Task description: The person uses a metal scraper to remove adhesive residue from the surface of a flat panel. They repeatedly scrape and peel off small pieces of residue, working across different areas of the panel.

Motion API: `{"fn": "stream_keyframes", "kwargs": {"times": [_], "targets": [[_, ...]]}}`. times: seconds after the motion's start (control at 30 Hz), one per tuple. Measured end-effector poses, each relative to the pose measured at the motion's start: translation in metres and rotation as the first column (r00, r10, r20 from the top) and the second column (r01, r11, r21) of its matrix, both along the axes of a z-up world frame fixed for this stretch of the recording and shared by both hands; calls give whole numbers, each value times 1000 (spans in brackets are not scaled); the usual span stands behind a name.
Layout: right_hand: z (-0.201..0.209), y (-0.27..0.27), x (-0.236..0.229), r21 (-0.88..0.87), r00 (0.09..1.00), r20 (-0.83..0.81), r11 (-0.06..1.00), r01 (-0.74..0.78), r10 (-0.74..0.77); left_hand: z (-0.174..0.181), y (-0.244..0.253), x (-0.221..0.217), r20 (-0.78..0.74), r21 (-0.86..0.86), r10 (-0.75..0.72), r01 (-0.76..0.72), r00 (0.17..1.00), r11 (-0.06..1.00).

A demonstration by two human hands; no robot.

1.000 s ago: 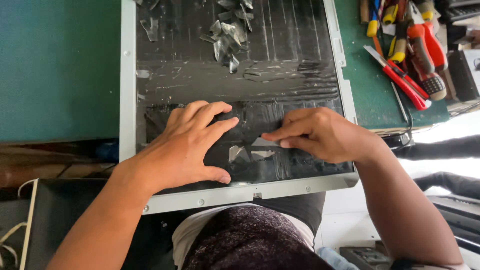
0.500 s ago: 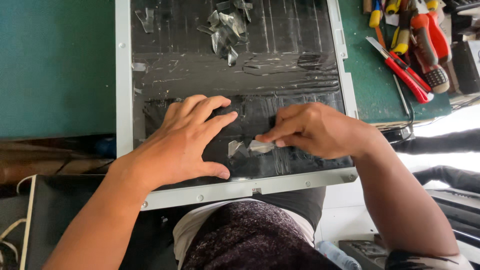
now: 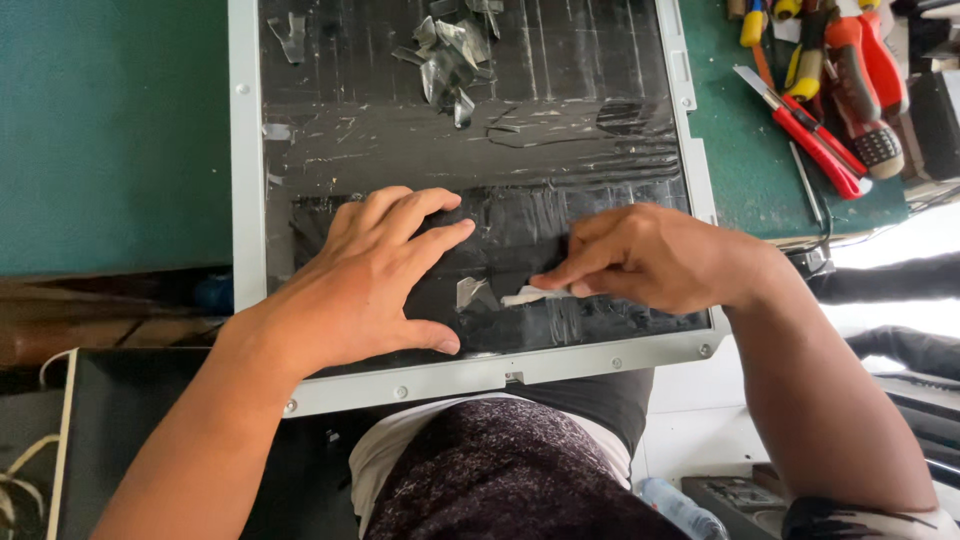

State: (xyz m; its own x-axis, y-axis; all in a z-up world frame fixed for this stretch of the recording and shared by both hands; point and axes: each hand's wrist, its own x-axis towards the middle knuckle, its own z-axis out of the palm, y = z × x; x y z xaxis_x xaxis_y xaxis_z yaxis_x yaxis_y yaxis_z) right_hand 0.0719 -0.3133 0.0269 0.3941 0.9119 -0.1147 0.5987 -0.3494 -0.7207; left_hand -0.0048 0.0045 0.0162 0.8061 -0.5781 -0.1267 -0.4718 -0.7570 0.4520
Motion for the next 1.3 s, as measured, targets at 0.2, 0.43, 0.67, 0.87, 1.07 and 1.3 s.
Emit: {"fn": "stream_keyframes", "kwargs": {"times": [0.2,0.43,0.67,0.87,1.07,1.3], "targets": [[-4,-6,6,64,999,19,997,33,-34,-5,1,0,39,-33,-2,3,999,999],[-3,-7,5,9,1000,16,1000,-21,21,1,-1,0,8,-9,0,0,1000,1000],[-4,-14,8,77,999,36,997,21,-24,7,-1,1,-45,-5,17,-18,999,1000],[-3,-20,2,9,999,-40,1000,23,-23,4,-2,1,3,-21,1,-1,1000,1000],[-2,-13,6,30,998,-31,998,47,-46,7,-2,-1,-53,-7,44,-44,998,999],[-2,-4,1,-4,998,-60,1000,4,-5,3,-2,-1,-36,9,25,-25,999,1000]]}}
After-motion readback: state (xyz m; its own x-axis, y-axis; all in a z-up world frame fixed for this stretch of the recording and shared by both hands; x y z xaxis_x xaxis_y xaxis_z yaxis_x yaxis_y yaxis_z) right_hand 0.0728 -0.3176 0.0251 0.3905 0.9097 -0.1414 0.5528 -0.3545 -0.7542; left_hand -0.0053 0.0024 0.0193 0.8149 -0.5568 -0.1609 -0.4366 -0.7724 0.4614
